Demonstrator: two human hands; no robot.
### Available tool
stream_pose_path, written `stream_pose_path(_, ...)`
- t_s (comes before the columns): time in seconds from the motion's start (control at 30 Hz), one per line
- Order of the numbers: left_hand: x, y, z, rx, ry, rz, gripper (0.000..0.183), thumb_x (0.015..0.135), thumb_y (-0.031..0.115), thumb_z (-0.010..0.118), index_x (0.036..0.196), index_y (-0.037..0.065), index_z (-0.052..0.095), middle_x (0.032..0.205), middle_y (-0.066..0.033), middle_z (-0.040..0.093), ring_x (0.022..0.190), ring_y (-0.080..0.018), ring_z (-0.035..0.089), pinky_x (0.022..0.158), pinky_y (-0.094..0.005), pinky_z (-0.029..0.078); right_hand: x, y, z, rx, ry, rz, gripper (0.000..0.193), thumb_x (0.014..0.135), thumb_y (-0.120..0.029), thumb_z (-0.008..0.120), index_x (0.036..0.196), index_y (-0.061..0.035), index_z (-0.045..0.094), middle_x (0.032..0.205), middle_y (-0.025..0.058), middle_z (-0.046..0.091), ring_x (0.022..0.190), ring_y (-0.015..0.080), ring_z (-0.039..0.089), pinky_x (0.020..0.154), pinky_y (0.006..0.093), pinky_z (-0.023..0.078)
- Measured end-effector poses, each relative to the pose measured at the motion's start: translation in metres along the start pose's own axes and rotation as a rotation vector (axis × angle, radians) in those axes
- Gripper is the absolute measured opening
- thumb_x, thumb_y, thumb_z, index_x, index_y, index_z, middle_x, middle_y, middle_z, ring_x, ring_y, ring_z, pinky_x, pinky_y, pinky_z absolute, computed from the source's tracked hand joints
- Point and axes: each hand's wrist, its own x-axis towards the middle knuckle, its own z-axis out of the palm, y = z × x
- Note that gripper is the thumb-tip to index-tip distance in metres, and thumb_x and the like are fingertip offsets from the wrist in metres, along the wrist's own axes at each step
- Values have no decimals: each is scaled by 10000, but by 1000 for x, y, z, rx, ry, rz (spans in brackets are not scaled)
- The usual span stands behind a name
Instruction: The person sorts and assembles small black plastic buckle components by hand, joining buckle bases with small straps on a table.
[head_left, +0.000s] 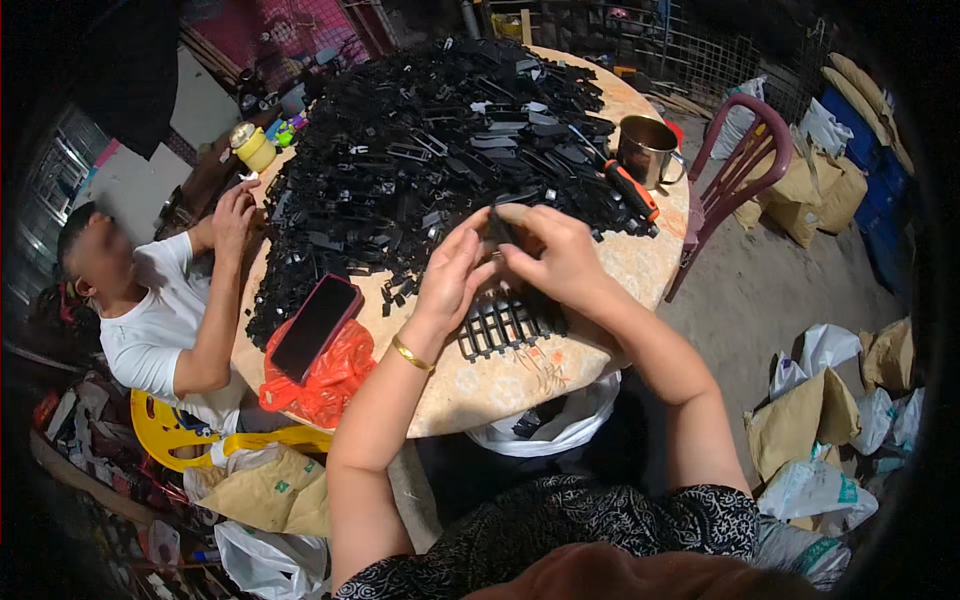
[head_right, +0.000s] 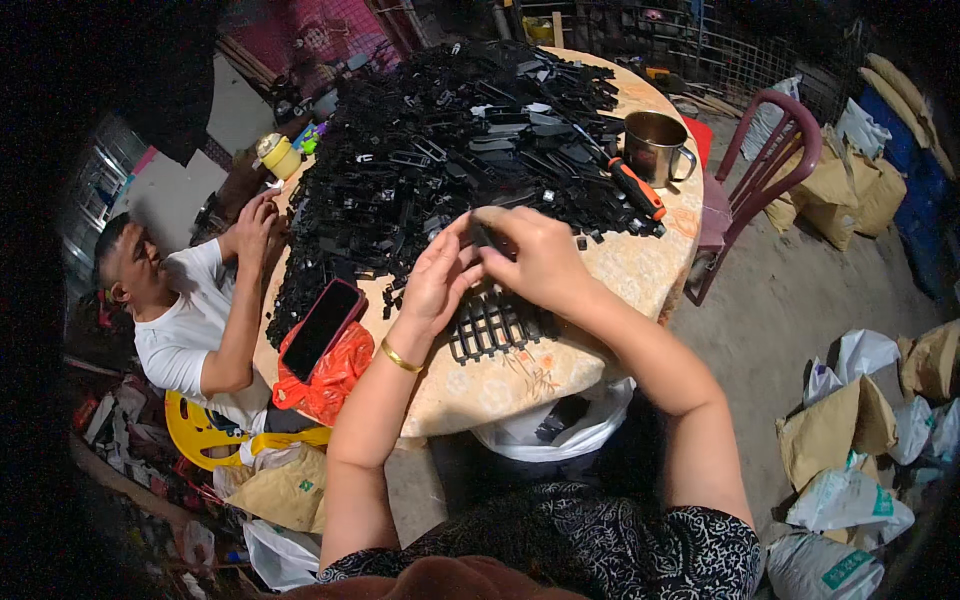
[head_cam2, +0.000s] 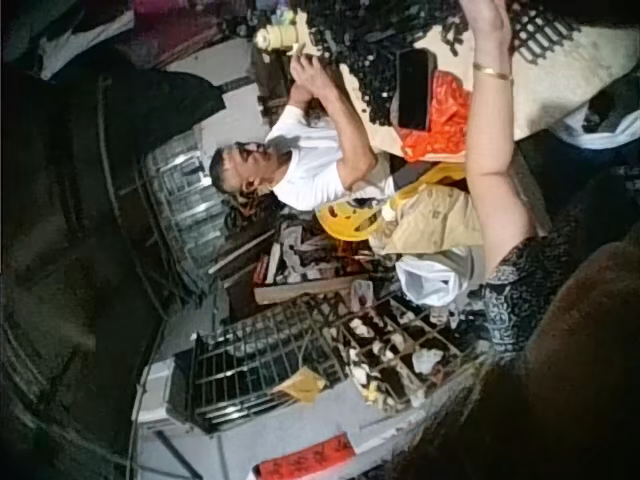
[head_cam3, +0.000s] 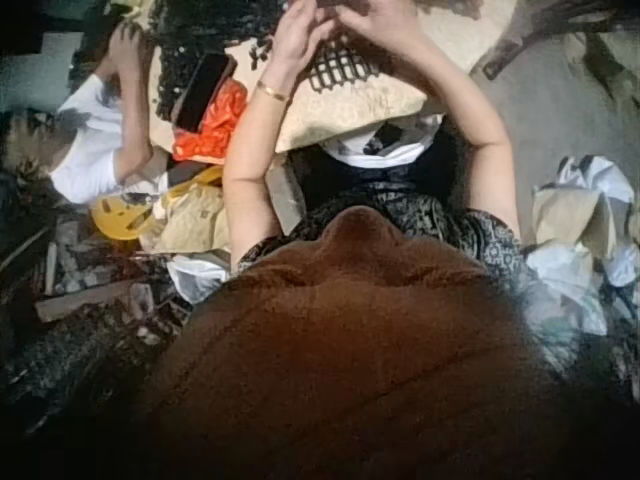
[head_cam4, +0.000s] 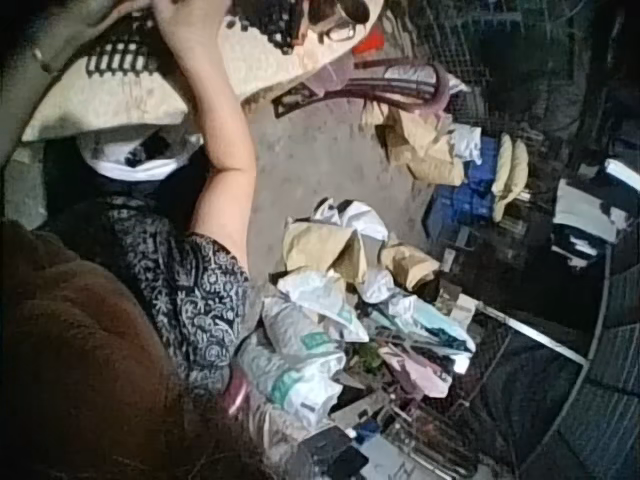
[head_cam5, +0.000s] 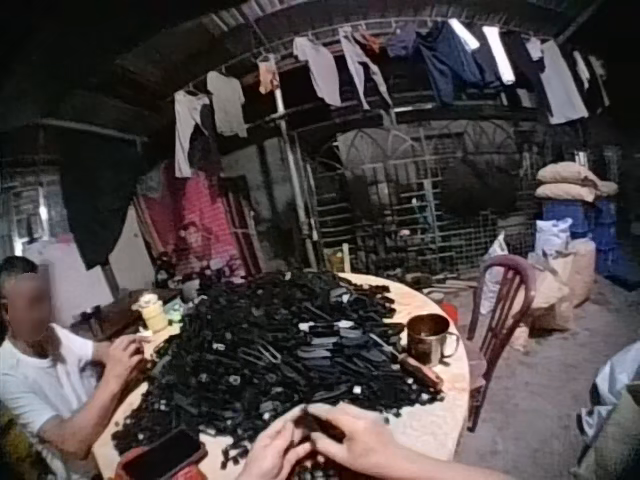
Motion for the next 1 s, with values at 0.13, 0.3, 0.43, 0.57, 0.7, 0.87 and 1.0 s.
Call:
stream_pose_path(0.13,5,0,-11,505,189,125,352,899,196,543,1190,-1,522,1033,-74,559,883,-126,569,752,-239,490,-16,-4,-45,-267,-135,112,314,703,-143,630,1001,-44,606,797,173,608,710,337,602,659,386,495)
stream_pose_path(0.3,10,2,-11,1146,156,321,175,802,85,608,960,24,654,866,-96,596,758,-177,585,677,-273,471,-52,4,-45,-427,-385,121,225,723,-146,568,887,8,582,744,219,576,731,367,586,687,437,479)
stream_pose_path(0.43,23,2,2,1341,-202,285,226,742,5,592,939,75,679,893,-89,584,853,-229,551,800,-308,447,-59,11,-38,-387,-368,131,174,780,-164,559,832,0,588,732,202,589,715,369,585,676,439,472)
stream_pose_path(0.57,34,-1,13,1493,-517,331,332,684,-40,603,945,145,693,956,-73,536,964,-246,480,859,-321,406,-46,28,-50,-377,-275,86,150,784,-160,577,852,-37,630,716,173,603,690,354,588,649,441,470)
stream_pose_path(0.7,43,5,23,1597,-684,219,321,704,-20,587,940,170,694,908,-72,511,937,-248,464,837,-319,415,-32,42,-58,-491,-246,119,164,760,-158,614,877,-53,659,757,164,593,722,341,593,655,425,477)
stream_pose_path(0.87,47,9,22,1695,-685,340,240,714,37,596,898,158,693,905,-73,504,922,-250,472,813,-326,431,-26,84,-49,-558,-300,120,136,725,-121,613,829,-42,652,770,167,574,765,337,589,683,413,480)
stream_pose_path(1.0,49,20,-11,1931,-434,466,171,741,89,580,865,138,686,878,-67,500,887,-237,492,749,-333,451,-14,76,-31,-639,-371,1,110,705,-72,582,789,-20,631,778,179,583,767,346,591,694,423,480)
